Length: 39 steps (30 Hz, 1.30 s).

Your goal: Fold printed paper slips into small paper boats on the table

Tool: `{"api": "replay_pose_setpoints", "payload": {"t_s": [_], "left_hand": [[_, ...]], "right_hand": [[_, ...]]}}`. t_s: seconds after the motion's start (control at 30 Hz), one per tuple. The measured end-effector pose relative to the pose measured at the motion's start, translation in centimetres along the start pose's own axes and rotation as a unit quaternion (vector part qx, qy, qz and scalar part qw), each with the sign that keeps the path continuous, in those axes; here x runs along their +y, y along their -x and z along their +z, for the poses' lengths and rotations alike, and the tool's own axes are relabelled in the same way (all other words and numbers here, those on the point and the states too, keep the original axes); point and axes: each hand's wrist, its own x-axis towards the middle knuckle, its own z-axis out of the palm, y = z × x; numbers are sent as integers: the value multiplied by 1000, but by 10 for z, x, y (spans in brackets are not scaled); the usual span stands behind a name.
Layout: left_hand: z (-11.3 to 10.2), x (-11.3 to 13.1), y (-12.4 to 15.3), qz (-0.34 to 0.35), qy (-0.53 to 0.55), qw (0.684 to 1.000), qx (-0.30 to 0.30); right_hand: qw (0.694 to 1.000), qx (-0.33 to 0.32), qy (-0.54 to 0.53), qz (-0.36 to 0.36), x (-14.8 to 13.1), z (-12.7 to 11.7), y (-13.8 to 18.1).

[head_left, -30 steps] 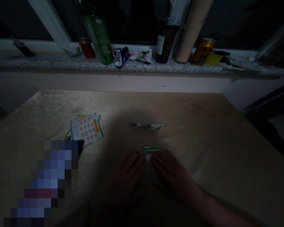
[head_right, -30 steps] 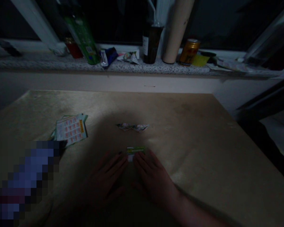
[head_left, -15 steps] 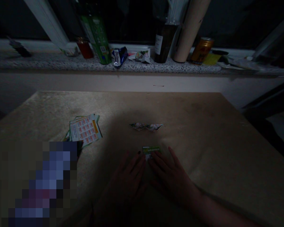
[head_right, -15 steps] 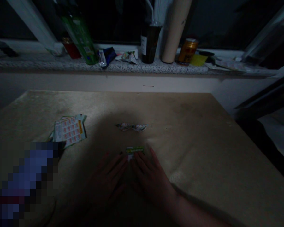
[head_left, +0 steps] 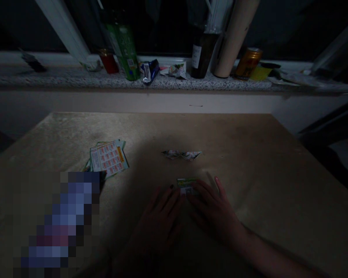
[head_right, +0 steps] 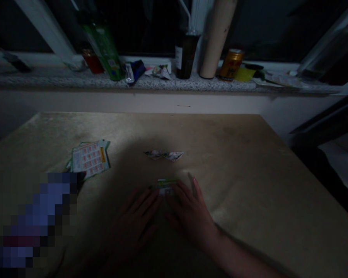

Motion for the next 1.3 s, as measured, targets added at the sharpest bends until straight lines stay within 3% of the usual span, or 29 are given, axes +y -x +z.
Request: {"api": "replay_pose_setpoints", "payload": {"t_s": [0.4, 0.73, 0.87, 1.13, 1.3], "left_hand": [[0, -3, -2, 9, 23, 999, -23], [12, -4, 2, 2, 2, 1000, -1], [11, -5, 2, -28, 13, 1000, 6], [-5, -16, -6, -60, 69, 995, -34], [-12, -29, -17, -131, 79, 988, 3]], "right_hand": [[997, 61, 0, 52, 4, 0, 4], [996, 60, 29, 62, 6, 2, 7], [997, 64, 23, 45, 6, 0, 5], [996, 81, -27, 11, 8, -3, 4], [995, 86, -46, 7, 8, -2, 4]]}}
